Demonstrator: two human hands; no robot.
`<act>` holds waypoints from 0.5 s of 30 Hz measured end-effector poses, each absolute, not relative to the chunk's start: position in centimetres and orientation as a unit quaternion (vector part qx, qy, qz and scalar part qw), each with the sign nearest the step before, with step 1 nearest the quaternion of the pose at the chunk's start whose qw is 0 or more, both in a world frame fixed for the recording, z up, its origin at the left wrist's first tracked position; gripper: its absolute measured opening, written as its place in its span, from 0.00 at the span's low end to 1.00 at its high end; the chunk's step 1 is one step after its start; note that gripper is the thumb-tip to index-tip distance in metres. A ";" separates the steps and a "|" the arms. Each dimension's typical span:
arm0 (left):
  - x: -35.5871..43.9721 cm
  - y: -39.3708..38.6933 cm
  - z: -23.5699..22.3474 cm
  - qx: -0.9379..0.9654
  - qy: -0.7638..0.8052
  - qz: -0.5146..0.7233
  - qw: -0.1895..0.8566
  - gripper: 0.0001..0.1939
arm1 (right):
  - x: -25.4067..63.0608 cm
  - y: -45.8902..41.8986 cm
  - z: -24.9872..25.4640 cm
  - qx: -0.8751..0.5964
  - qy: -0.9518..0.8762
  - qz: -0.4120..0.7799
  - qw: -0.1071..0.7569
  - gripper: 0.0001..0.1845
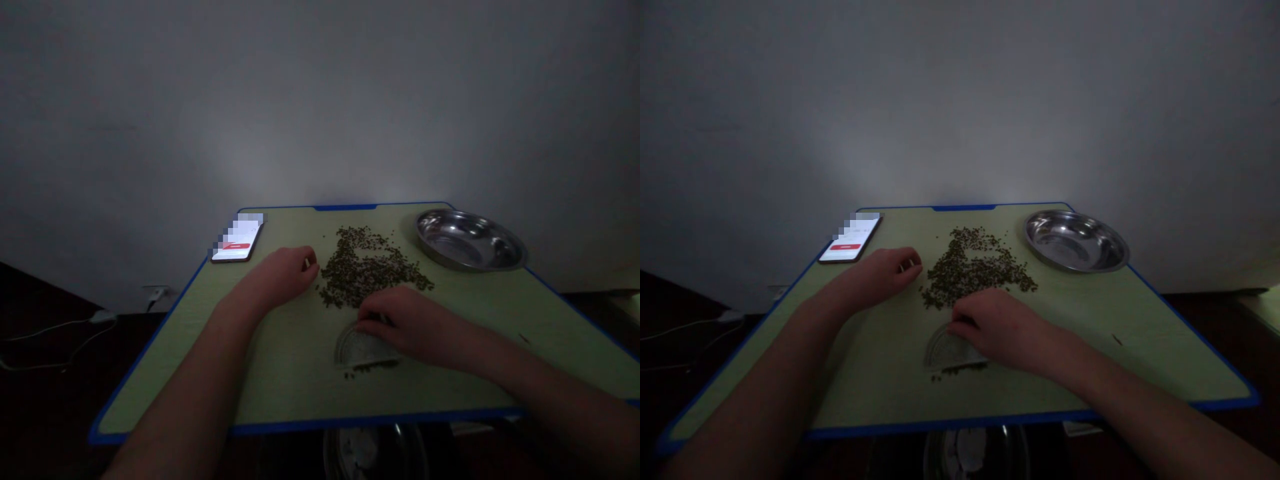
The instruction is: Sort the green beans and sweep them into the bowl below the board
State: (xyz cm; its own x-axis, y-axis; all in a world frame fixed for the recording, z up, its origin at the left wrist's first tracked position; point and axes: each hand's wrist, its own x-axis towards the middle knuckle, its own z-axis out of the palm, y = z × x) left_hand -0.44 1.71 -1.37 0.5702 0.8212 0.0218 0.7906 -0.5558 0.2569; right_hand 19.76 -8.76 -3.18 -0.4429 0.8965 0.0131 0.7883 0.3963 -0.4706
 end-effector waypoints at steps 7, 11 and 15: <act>-0.5 1.8 -1.5 0.881 0.455 0.072 0.111 0.14 | 19.4 -9.0 -3.2 -0.482 -0.837 0.220 0.134 0.09; -0.5 1.7 -1.5 0.882 0.452 0.074 0.108 0.14 | 19.6 -9.4 -3.3 -0.471 -0.840 0.235 0.131 0.09; -0.4 1.7 -1.4 0.882 0.452 0.075 0.110 0.15 | 19.7 -9.9 -3.5 -0.479 -0.832 0.246 0.132 0.08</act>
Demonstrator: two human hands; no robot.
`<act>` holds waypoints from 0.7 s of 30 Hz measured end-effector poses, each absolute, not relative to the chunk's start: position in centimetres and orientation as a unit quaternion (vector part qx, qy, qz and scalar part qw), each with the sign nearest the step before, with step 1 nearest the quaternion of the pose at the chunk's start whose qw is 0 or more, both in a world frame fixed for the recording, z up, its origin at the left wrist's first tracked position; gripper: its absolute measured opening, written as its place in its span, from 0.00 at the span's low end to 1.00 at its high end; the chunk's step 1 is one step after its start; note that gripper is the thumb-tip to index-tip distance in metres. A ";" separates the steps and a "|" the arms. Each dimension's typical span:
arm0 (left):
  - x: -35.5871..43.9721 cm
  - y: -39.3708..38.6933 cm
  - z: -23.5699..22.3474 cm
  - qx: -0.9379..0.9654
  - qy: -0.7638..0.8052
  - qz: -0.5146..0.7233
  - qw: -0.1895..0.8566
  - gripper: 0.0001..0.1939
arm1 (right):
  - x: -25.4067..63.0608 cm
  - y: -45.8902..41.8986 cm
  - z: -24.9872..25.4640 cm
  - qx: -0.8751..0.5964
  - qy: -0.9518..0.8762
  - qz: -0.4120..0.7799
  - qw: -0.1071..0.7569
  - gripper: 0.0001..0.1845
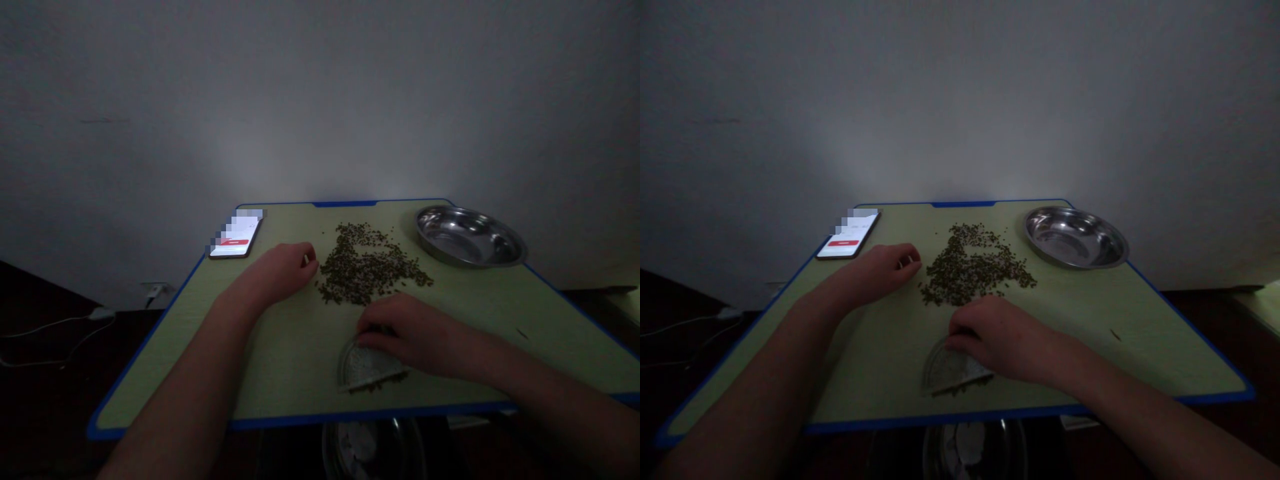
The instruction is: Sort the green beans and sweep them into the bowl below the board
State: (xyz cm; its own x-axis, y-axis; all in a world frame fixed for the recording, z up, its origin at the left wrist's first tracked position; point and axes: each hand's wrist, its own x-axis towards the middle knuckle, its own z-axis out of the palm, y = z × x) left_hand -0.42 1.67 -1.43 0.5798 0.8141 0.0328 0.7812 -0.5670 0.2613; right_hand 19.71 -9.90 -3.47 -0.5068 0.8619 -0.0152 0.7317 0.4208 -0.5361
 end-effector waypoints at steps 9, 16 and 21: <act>-0.4 1.7 -1.6 0.881 0.454 0.072 0.115 0.16 | 20.3 -11.7 -4.1 -0.506 -0.816 0.238 0.149 0.09; -0.3 1.7 -1.5 0.880 0.458 0.062 0.109 0.16 | 20.2 -12.3 -4.2 -0.528 -0.801 0.234 0.157 0.09; -0.3 1.7 -1.6 0.880 0.458 0.065 0.107 0.15 | 20.4 -12.6 -4.2 -0.516 -0.804 0.249 0.159 0.09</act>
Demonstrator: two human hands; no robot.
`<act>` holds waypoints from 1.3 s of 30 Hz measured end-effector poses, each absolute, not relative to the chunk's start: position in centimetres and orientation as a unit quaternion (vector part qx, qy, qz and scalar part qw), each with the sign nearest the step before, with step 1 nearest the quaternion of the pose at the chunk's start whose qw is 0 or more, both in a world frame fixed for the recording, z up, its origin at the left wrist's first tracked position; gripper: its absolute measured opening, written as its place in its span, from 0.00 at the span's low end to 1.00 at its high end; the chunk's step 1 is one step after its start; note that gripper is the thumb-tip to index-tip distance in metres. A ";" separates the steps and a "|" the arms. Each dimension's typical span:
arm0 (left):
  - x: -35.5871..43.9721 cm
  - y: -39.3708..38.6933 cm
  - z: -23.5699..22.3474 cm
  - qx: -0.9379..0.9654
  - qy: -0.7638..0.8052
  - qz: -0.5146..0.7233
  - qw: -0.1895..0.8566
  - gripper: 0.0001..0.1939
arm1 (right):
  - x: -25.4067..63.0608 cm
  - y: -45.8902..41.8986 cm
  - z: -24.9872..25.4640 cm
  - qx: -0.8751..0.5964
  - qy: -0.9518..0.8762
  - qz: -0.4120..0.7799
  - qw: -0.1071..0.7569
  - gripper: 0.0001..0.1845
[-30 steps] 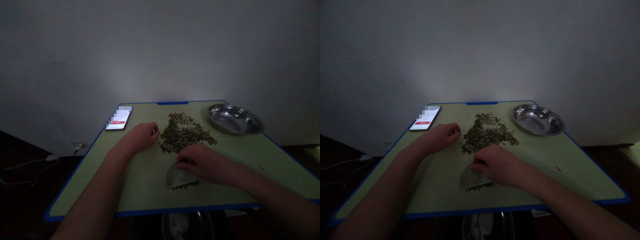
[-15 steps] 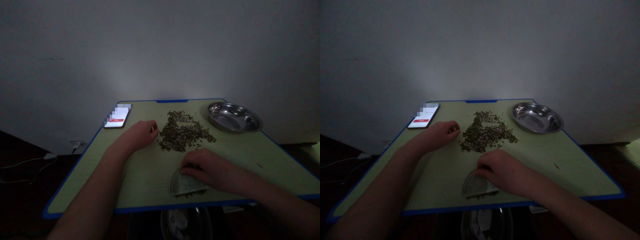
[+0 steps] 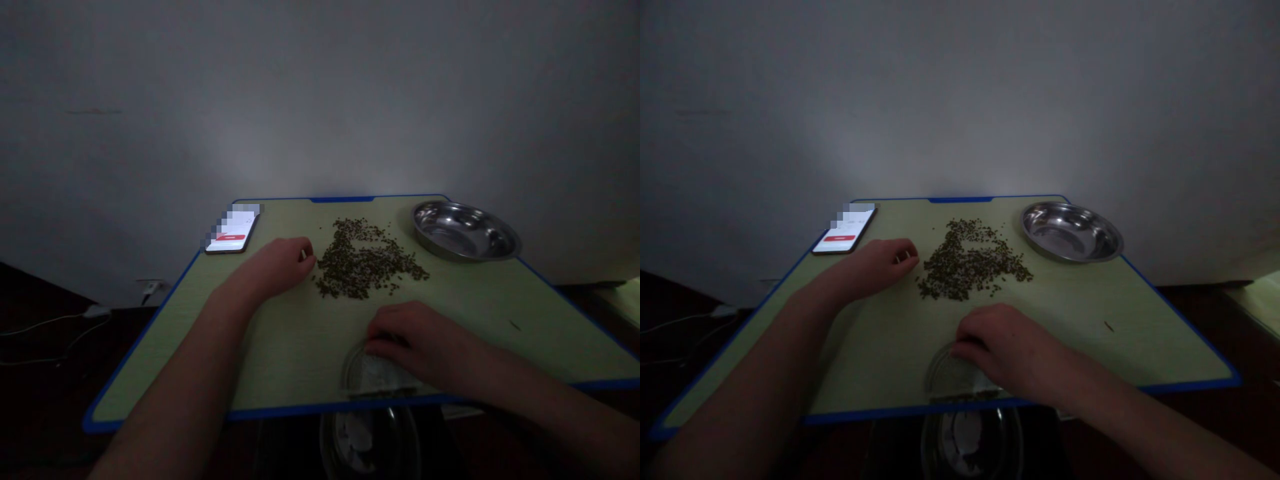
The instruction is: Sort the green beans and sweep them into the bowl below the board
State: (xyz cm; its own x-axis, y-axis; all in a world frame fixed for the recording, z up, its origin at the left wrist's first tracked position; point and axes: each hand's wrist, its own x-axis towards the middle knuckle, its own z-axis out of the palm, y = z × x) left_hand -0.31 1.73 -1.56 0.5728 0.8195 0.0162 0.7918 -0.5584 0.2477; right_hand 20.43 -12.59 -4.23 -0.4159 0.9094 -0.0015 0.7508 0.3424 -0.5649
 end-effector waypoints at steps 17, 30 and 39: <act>-0.2 1.8 -1.7 0.882 0.456 0.059 0.106 0.16 | 20.5 -12.6 -4.0 -0.520 -0.778 0.318 0.154 0.11; -0.2 1.7 -1.5 0.881 0.457 0.060 0.109 0.16 | 20.6 -13.0 -3.9 -0.513 -0.776 0.331 0.156 0.12; -0.2 1.7 -1.5 0.882 0.457 0.053 0.101 0.16 | 20.5 -13.7 -2.8 -0.526 -0.778 0.307 0.158 0.11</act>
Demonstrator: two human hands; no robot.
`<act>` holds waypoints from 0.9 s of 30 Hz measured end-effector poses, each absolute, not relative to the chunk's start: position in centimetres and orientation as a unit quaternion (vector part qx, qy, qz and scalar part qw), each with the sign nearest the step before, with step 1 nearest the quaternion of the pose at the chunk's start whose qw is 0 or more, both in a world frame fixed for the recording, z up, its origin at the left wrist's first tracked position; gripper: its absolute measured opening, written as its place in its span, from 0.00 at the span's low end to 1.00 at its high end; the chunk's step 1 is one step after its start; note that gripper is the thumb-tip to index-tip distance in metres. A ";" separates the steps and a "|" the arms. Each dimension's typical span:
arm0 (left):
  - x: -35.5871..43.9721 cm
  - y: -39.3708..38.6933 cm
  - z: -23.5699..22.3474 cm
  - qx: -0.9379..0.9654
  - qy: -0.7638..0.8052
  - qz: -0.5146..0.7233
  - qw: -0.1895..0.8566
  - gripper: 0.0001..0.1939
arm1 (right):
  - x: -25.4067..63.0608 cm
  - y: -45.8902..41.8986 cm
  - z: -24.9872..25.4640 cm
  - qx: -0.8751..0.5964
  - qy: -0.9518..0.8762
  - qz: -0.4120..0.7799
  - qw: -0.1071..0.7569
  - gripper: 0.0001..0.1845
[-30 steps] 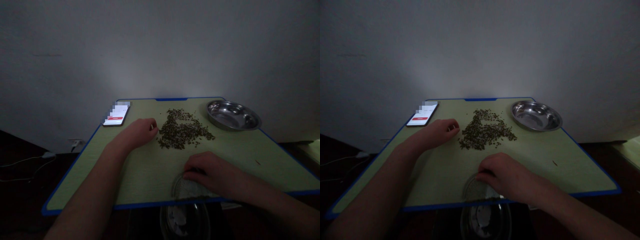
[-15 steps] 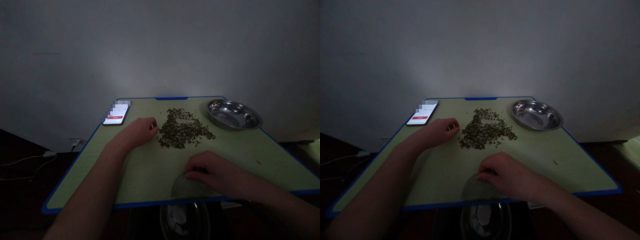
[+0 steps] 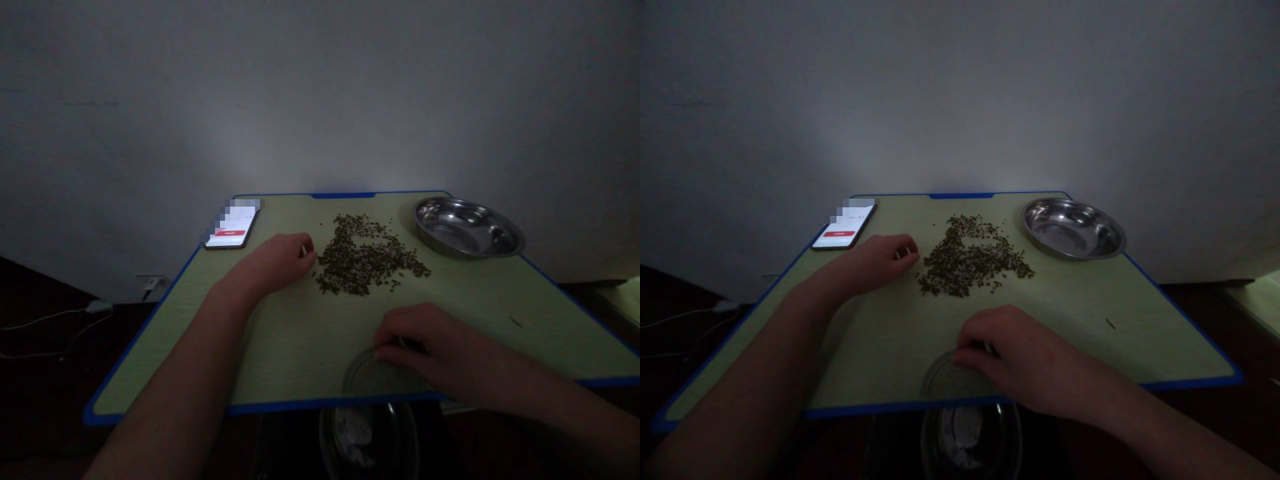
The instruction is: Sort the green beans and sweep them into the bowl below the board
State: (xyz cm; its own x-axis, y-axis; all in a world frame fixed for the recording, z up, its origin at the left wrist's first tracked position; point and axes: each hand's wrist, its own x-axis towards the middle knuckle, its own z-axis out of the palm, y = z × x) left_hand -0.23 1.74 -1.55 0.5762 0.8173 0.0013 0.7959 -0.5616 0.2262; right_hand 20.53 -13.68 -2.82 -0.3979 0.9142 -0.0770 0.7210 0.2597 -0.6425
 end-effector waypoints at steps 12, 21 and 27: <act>-0.5 1.8 -1.5 0.877 0.462 0.063 0.116 0.15 | 28.6 -11.0 -0.2 -0.626 -0.717 0.122 0.282 0.13; -0.6 2.1 -1.6 0.878 0.462 0.061 0.109 0.15 | 29.3 -9.5 -0.3 -0.644 -0.722 0.089 0.238 0.13; -0.8 2.1 -1.4 0.873 0.472 0.059 0.107 0.14 | 28.5 -7.4 0.3 -0.617 -0.758 0.061 0.204 0.11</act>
State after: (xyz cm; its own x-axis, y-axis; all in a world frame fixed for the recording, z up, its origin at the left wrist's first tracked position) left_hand -0.75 2.11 -1.45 0.5481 0.8364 0.0018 0.8113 -0.5321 0.2421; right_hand 28.49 -7.44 0.34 -0.1556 0.9597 0.2340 0.9094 0.2317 -0.3454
